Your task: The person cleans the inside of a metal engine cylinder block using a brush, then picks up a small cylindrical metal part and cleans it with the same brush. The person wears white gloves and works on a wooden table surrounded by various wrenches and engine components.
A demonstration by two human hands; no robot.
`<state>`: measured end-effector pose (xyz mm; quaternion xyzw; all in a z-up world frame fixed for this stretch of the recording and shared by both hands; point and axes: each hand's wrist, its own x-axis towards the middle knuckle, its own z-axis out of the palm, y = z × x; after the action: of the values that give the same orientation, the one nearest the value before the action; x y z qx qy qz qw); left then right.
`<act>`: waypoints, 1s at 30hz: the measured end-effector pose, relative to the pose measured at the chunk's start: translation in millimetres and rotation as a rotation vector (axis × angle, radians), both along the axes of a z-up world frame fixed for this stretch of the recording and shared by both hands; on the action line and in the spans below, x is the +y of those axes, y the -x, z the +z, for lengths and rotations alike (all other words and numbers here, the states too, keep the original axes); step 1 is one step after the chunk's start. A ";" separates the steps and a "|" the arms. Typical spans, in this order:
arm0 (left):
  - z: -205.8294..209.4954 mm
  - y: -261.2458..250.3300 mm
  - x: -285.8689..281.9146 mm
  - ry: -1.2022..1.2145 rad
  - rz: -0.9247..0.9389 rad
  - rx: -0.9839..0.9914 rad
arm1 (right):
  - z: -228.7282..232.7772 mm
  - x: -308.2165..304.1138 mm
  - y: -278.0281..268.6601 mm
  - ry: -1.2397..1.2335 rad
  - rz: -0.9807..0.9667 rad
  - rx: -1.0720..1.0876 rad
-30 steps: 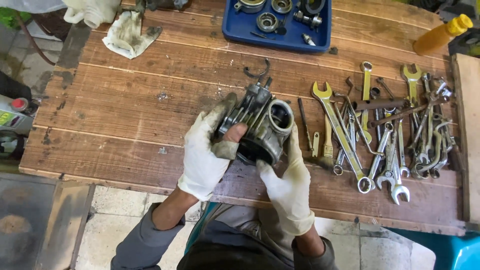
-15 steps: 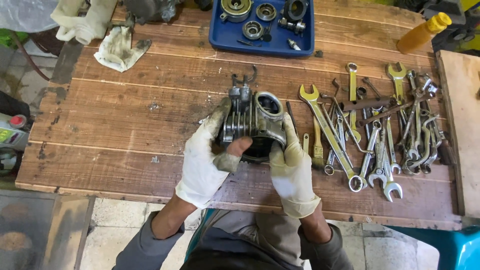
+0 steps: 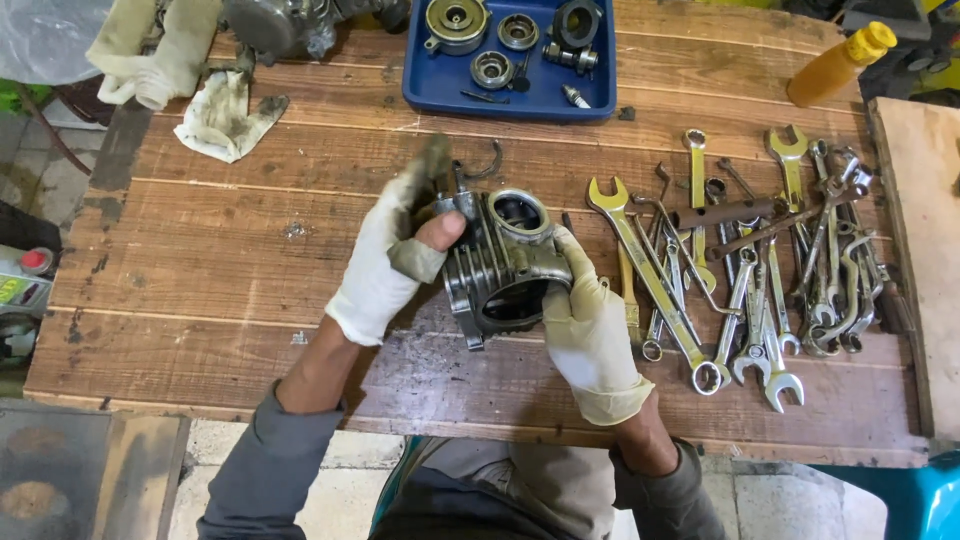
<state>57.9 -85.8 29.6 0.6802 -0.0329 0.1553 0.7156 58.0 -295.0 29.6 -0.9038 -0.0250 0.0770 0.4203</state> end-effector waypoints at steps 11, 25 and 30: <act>-5.5 -26.7 -23.6 0.278 0.070 0.255 | 7.0 -4.6 -17.9 -0.074 0.050 0.008; 20.3 -43.1 -23.7 0.583 0.170 0.315 | 7.6 0.0 -28.8 -0.508 0.155 -0.078; 15.5 -45.9 -17.7 0.568 0.163 0.350 | 2.0 1.1 -30.5 -0.436 0.124 -0.110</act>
<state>103.8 -103.6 45.1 0.4707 0.1892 0.0957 0.8565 88.5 -293.9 31.6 -0.7910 -0.1194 0.0463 0.5982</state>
